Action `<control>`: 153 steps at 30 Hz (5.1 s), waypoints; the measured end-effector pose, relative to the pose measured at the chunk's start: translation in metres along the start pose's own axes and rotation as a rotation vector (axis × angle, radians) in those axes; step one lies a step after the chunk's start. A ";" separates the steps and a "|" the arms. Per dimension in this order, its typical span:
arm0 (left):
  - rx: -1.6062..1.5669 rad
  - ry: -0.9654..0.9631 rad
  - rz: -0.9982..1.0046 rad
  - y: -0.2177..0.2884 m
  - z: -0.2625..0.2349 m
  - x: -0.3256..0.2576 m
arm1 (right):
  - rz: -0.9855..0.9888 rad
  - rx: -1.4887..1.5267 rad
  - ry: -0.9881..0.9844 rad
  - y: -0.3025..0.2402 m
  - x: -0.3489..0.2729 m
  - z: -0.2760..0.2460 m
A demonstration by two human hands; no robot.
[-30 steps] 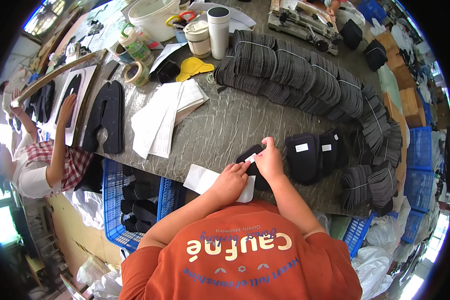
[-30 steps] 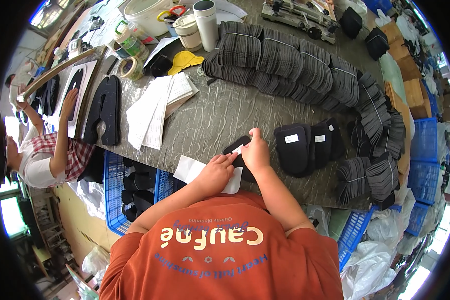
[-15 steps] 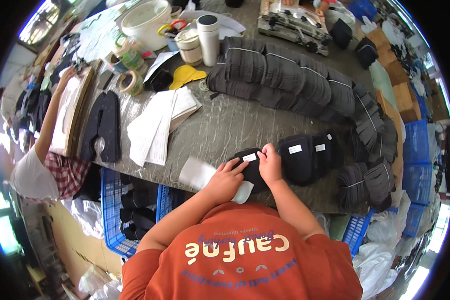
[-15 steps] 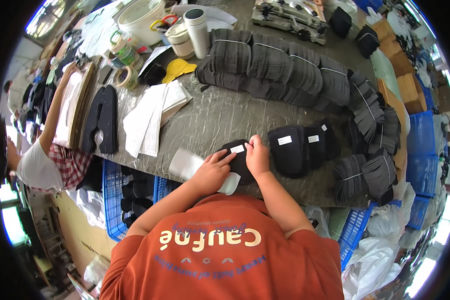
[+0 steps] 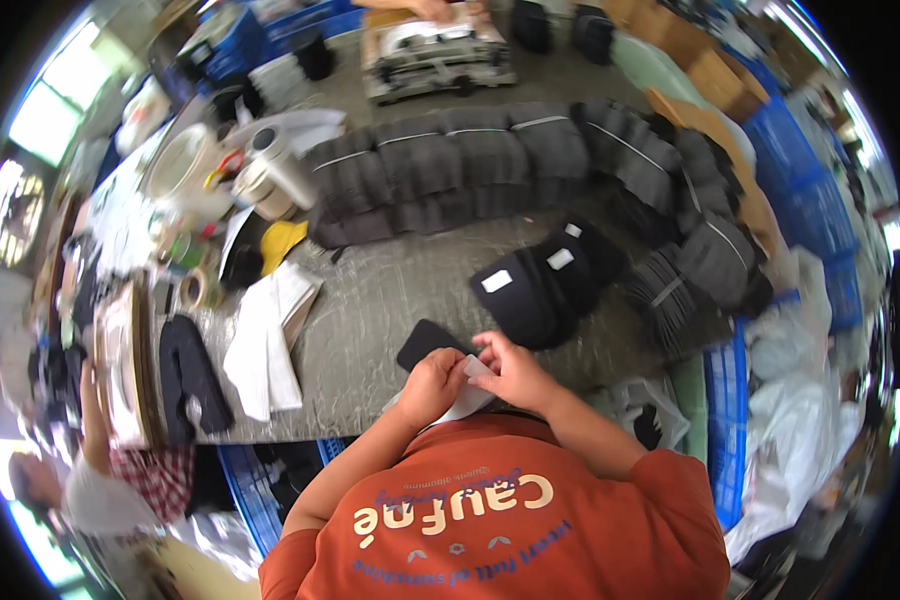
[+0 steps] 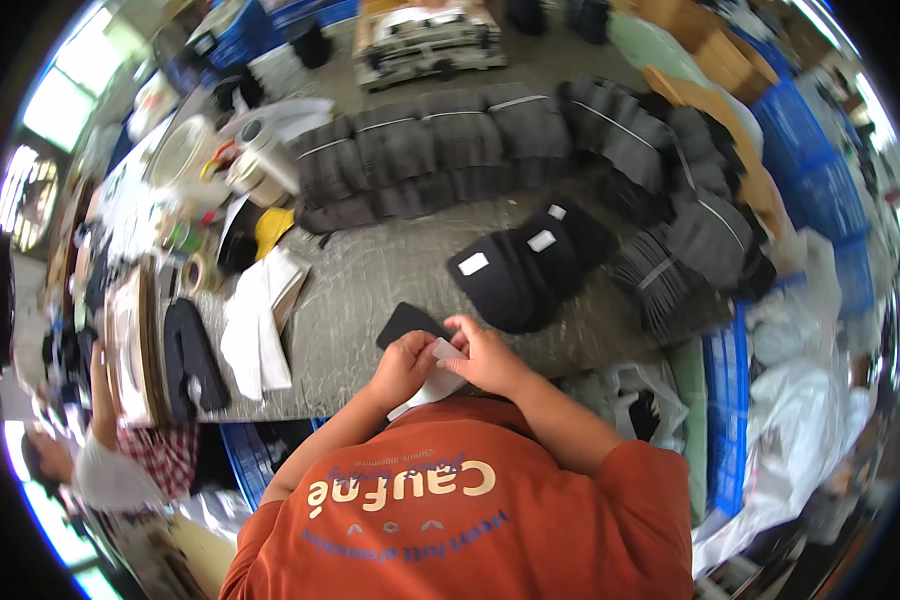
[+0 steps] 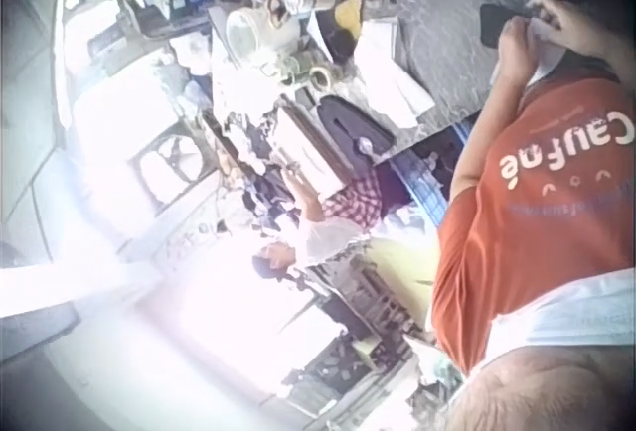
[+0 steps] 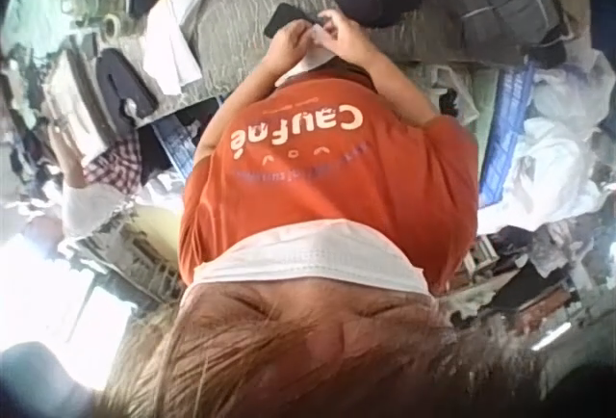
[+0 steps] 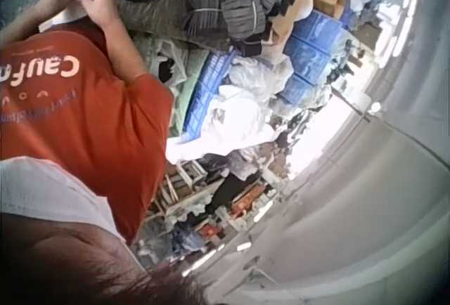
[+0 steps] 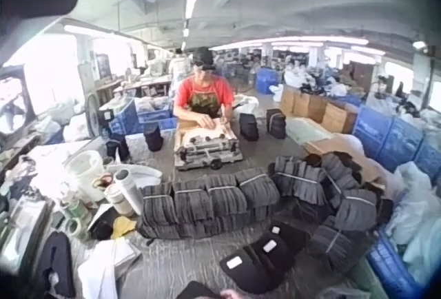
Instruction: The worker inspects and sorts black shoe upper components, applying white stickers or labels to specific areas.
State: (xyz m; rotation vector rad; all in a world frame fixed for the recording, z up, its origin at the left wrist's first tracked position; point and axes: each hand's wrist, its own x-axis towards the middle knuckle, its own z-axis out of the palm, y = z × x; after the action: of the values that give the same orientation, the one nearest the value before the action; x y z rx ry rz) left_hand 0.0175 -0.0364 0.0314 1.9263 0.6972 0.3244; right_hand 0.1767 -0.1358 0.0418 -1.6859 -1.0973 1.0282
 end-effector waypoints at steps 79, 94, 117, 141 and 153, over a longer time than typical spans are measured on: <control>0.816 0.270 -0.181 -0.062 -0.067 0.086 | 0.209 -0.652 0.733 0.052 0.020 -0.002; -0.768 -0.036 -0.749 -0.015 0.066 0.098 | 0.418 -0.766 0.365 0.060 0.112 -0.163; -1.254 0.171 -0.681 -0.035 0.052 0.108 | 0.316 -0.105 0.493 0.079 0.066 -0.089; -0.997 -0.222 -0.521 0.014 0.029 0.117 | 0.265 0.908 0.476 0.100 0.019 -0.051; 0.520 -0.163 0.269 0.064 0.003 0.102 | -0.064 0.950 0.264 0.106 -0.001 -0.036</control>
State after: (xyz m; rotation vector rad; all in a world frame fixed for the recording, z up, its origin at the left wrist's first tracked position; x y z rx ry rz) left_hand 0.1211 0.0024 0.0794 2.5188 0.4380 0.1540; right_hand 0.2350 -0.1708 -0.0465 -0.9565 -0.3618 1.0129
